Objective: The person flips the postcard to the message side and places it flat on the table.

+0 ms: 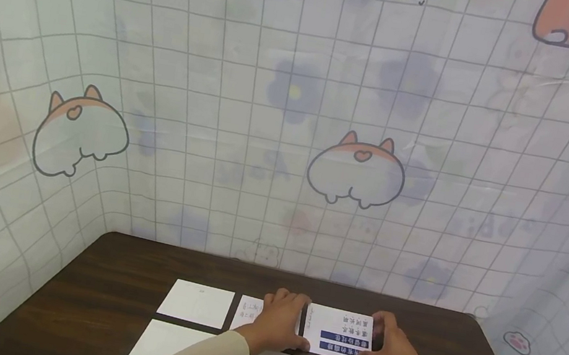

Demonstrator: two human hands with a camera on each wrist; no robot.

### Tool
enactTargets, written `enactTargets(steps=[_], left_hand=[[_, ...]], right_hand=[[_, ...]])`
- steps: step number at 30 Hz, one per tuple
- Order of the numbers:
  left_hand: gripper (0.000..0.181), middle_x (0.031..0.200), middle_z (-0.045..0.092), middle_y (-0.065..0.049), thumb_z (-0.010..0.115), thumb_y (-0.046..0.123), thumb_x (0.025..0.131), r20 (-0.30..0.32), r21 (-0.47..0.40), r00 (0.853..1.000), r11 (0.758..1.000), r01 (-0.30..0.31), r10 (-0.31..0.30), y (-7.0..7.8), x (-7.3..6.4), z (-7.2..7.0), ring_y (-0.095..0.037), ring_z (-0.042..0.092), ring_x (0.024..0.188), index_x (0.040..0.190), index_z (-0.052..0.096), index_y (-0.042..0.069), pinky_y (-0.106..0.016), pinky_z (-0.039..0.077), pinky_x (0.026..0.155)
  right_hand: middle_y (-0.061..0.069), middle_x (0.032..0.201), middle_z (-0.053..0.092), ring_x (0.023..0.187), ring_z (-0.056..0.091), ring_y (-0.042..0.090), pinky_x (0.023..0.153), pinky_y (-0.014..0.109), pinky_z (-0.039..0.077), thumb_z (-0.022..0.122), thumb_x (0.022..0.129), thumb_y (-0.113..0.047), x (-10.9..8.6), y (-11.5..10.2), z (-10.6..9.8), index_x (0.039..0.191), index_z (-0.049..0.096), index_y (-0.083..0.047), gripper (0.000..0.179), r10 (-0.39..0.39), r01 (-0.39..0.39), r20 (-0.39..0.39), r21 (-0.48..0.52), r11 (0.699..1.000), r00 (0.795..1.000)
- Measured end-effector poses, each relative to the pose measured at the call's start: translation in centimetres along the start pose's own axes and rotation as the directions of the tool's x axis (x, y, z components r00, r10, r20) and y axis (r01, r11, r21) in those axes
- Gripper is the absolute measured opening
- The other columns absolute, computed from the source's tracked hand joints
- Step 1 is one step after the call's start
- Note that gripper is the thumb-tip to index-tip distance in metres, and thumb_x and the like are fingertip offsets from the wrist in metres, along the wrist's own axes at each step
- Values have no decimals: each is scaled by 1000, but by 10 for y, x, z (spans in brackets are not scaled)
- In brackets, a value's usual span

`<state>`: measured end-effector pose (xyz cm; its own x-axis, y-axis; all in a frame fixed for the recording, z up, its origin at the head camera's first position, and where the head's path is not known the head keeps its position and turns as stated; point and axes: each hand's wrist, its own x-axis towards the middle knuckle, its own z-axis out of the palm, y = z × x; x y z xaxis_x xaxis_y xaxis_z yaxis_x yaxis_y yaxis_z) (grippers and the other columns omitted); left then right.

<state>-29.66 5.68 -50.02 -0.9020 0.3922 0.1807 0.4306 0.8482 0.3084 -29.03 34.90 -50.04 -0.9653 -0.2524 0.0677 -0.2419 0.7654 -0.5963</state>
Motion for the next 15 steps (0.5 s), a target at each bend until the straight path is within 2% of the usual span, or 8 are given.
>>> enactTargets(steps=[4, 7, 11, 15], left_hand=[[88, 129, 65, 9, 93, 50, 70, -15, -23, 1000, 1000, 8, -9, 1, -1, 0, -15, 48, 115, 142, 53, 21, -42, 32, 97], [86, 112, 68, 13, 94, 45, 70, -27, -55, 1000, 998, 11, -12, 2, -2, 0, -13, 50, 109, 142, 54, 20, -41, 32, 95], [79, 86, 61, 20, 93, 36, 75, -34, -115, 999, 993, 11, -15, 3, -3, -1, -9, 52, 101, 141, 54, 18, -41, 32, 96], [71, 78, 62, 23, 89, 28, 80, -38, -174, 999, 985, 7, -14, 4, -6, -4, -6, 55, 96, 141, 54, 17, -41, 31, 96]], right_hand=[[9, 105, 59, 89, 57, 22, 81, 45, 45, 93, 72, -20, -1, -1, 1, 135, 33, 1, 89, 23, -23, 13, 38, 999, 1000], [5, 98, 63, 82, 58, 18, 78, 40, 45, 91, 75, -15, -2, -2, 1, 135, 32, 0, 85, 34, -35, 11, 55, 998, 999], [1, 93, 65, 80, 59, 16, 75, 36, 46, 85, 81, -10, -5, -2, 0, 135, 34, 0, 75, 28, -28, -10, 44, 999, 1000], [2, 96, 65, 82, 59, 16, 73, 35, 47, 79, 86, -8, -7, -2, -2, 135, 35, 1, 66, 10, -9, -32, 13, 1000, 999]])
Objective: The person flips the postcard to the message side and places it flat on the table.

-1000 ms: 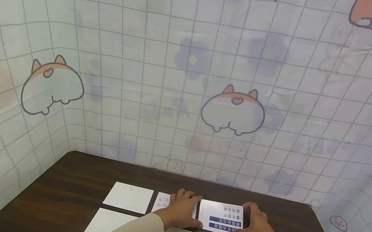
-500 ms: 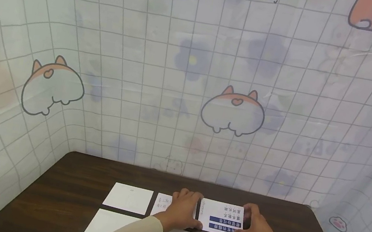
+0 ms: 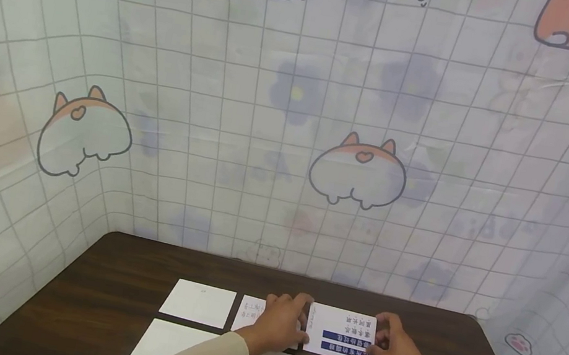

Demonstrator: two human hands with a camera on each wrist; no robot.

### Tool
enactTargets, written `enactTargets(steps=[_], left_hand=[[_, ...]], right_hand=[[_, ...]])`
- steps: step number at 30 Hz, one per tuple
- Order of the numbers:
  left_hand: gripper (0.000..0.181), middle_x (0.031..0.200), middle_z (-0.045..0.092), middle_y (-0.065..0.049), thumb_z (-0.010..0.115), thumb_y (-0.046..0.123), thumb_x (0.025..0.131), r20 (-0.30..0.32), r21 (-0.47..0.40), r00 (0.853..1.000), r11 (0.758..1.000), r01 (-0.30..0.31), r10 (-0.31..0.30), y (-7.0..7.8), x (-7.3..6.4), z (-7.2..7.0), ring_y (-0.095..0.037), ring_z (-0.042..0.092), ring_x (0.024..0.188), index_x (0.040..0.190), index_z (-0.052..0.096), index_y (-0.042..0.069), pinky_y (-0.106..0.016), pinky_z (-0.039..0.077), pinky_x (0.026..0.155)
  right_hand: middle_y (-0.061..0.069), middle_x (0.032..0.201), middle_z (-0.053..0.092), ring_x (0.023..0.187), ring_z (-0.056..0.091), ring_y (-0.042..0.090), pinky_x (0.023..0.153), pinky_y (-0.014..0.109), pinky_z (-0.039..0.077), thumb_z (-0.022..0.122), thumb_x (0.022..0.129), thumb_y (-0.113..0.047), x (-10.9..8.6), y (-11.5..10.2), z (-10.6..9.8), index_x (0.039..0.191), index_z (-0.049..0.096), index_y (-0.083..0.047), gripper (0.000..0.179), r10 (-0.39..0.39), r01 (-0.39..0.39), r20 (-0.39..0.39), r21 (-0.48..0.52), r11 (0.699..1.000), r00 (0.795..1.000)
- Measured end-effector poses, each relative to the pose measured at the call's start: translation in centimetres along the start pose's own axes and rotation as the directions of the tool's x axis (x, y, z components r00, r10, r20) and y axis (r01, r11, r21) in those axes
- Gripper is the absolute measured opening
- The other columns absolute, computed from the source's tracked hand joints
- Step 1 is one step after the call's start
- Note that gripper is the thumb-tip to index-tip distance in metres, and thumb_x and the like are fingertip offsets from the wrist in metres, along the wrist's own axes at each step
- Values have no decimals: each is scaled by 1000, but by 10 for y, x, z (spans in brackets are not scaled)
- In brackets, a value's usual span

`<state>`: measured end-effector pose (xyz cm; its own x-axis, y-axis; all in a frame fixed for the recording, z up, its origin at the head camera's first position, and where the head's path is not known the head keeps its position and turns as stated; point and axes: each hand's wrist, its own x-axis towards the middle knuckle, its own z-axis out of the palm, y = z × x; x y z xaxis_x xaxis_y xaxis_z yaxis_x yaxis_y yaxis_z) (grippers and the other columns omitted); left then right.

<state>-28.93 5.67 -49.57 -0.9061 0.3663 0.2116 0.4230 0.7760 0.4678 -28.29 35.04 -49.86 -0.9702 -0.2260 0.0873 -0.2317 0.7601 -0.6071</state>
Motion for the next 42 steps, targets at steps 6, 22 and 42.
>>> enactTargets(steps=[6, 22, 42], left_hand=[[56, 81, 63, 23, 81, 20, 89, -6, -89, 1000, 996, -2, 1, 2, -2, -5, -3, 56, 88, 139, 55, 19, -41, 31, 93], [55, 82, 65, 22, 78, 17, 91, -1, -217, 1000, 976, -12, 12, -2, -5, -3, 0, 60, 88, 140, 52, 21, -40, 29, 88], [13, 79, 59, 24, 76, 21, 92, -28, -181, 997, 981, -70, 66, -6, -2, -4, 1, 49, 84, 90, 64, 24, -40, 28, 86]], right_hand=[[5, 99, 68, 84, 62, 18, 75, 41, 50, 76, 91, -8, -4, 0, -3, 134, 38, -1, 58, 12, -12, -12, 0, 1000, 1000], [7, 105, 73, 95, 68, 25, 84, 51, 50, 74, 94, -17, -11, 0, -13, 133, 45, 4, 53, 69, -70, 12, 40, 997, 998], [-5, 94, 68, 90, 61, 17, 72, 35, 48, 71, 98, -20, -11, 0, -16, 100, 64, -12, 11, -36, 36, 0, 0, 999, 999]])
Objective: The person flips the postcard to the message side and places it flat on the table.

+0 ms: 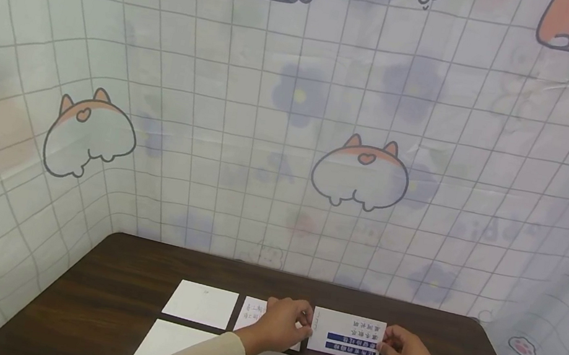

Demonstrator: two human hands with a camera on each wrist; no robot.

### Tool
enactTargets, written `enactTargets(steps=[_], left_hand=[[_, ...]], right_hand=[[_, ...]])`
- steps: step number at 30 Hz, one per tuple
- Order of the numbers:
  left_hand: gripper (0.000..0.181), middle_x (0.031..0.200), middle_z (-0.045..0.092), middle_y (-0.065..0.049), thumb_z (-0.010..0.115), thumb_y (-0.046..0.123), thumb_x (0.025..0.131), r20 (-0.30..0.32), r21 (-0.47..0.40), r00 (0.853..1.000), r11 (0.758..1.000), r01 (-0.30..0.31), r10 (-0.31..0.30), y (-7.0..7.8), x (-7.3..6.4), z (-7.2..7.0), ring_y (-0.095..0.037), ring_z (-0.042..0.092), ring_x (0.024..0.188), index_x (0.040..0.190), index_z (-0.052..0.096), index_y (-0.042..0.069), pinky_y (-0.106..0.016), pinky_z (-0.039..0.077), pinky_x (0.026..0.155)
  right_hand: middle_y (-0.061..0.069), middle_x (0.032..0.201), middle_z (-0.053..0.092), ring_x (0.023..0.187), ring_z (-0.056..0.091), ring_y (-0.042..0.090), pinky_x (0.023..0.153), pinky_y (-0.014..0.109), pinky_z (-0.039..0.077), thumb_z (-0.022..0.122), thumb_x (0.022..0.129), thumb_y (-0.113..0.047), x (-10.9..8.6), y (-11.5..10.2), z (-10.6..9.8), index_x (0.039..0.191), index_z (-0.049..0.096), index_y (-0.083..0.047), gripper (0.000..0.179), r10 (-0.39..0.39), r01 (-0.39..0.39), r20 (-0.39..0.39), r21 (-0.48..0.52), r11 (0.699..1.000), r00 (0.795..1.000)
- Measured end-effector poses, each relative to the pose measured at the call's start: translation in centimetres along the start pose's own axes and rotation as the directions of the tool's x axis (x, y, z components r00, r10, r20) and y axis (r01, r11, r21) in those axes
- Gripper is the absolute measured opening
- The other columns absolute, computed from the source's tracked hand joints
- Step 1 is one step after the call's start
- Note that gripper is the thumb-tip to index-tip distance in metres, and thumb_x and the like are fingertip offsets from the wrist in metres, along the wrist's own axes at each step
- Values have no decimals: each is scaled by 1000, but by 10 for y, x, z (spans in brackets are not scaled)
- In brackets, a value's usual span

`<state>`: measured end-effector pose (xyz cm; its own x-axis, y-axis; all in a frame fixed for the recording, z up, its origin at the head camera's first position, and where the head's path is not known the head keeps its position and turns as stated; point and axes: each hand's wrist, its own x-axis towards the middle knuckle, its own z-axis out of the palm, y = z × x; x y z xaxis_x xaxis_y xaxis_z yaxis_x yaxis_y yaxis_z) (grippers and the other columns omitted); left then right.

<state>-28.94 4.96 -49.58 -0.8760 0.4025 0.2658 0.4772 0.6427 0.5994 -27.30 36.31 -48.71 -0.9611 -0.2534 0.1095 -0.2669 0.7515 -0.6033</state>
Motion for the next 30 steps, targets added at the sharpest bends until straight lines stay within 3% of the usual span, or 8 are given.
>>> enactTargets(steps=[14, 25, 30], left_hand=[[16, 77, 60, 25, 75, 21, 93, -3, -13, 999, 999, -39, 39, 2, -1, -4, 1, 47, 83, 83, 63, 25, -39, 26, 86], [14, 77, 61, 26, 73, 21, 93, -26, -27, 998, 998, -52, 52, 3, -3, -6, -4, 47, 96, 83, 65, 26, -40, 25, 85], [14, 77, 60, 27, 72, 22, 94, -23, -38, 999, 998, -44, 43, 2, -2, -4, -3, 45, 93, 83, 64, 27, -40, 24, 84]], right_hand=[[-3, 101, 70, 100, 65, 25, 75, 41, 50, 70, 98, -23, -3, 0, -1, 100, 65, -14, 10, 12, -12, 3, 15, 1000, 1000], [2, 98, 66, 90, 62, 20, 67, 35, 49, 69, 100, -30, -4, 0, -3, 113, 64, -12, 22, 6, -9, 37, 75, 997, 999], [3, 99, 65, 89, 60, 20, 66, 35, 49, 69, 100, -31, -5, -1, -3, 113, 63, -13, 23, 10, -12, 33, 77, 997, 999]])
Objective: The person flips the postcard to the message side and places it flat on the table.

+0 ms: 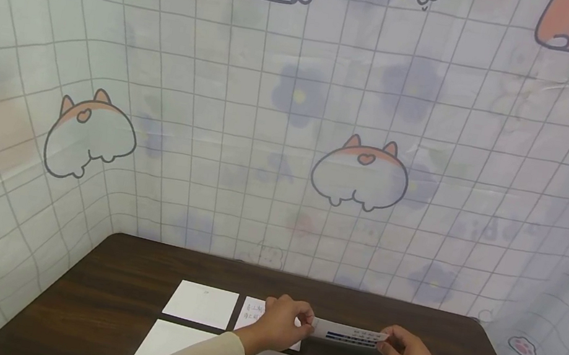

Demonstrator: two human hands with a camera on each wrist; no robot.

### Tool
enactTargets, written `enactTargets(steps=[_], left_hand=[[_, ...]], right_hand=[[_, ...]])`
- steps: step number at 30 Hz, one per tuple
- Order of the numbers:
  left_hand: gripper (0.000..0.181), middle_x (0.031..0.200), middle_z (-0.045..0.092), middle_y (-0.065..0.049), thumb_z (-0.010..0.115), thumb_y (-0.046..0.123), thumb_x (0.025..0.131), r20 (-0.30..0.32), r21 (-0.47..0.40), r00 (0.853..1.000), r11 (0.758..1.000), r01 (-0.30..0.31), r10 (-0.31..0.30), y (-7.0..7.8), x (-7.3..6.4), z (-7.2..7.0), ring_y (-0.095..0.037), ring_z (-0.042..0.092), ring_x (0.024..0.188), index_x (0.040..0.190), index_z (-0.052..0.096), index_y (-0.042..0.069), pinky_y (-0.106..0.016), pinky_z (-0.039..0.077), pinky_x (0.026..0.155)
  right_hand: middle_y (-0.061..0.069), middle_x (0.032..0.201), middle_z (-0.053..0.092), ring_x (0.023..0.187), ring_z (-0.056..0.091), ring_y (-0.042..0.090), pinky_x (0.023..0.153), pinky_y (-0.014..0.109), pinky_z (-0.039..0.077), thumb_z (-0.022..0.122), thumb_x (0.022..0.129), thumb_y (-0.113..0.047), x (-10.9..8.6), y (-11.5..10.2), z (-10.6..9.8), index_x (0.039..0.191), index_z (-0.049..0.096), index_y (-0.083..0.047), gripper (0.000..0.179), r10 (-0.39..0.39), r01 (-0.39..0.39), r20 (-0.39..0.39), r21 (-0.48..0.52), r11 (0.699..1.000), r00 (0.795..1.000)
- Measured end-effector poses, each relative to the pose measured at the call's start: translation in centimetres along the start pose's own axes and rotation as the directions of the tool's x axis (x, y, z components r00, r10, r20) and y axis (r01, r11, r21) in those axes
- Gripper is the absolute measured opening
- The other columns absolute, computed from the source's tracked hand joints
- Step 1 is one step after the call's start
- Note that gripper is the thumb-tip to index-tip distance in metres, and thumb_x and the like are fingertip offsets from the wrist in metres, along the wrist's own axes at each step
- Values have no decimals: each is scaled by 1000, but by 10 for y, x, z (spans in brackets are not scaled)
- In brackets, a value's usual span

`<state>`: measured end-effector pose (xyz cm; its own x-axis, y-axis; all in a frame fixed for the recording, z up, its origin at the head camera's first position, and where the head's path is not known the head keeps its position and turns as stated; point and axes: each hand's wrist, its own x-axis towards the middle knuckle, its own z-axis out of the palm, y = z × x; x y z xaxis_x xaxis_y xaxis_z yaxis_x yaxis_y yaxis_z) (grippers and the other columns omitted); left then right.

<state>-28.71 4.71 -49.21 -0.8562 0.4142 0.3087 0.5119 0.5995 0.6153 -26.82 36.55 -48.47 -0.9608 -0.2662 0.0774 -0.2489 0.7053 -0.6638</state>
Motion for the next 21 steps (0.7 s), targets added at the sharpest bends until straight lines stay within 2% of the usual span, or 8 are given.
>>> enactTargets(steps=[8, 16, 21], left_hand=[[16, 74, 59, 27, 75, 21, 91, -25, 16, 1000, 1000, -13, 13, 0, -1, 1, -1, 44, 87, 80, 66, 28, -39, 24, 83], [12, 77, 63, 27, 78, 18, 88, -19, 26, 1000, 1000, -11, 11, -1, -2, 0, -3, 48, 95, 82, 72, 27, -40, 25, 85], [11, 78, 65, 27, 76, 17, 88, -13, 18, 1000, 1000, -1, 1, -1, -2, 0, -4, 49, 99, 82, 74, 27, -41, 26, 86]], right_hand=[[1, 104, 67, 91, 61, 19, 70, 33, 50, 71, 98, -28, -3, 2, 1, 107, 66, -13, 18, 8, -8, -6, -2, 1000, 1000], [-1, 106, 69, 94, 64, 18, 75, 30, 53, 75, 92, -11, -4, 5, 3, 107, 69, -12, 16, 6, -6, -26, -4, 1000, 1000], [2, 104, 69, 86, 62, 12, 69, 29, 52, 72, 94, -8, -4, 6, 2, 108, 70, -9, 15, -26, 27, -22, 28, 999, 999]])
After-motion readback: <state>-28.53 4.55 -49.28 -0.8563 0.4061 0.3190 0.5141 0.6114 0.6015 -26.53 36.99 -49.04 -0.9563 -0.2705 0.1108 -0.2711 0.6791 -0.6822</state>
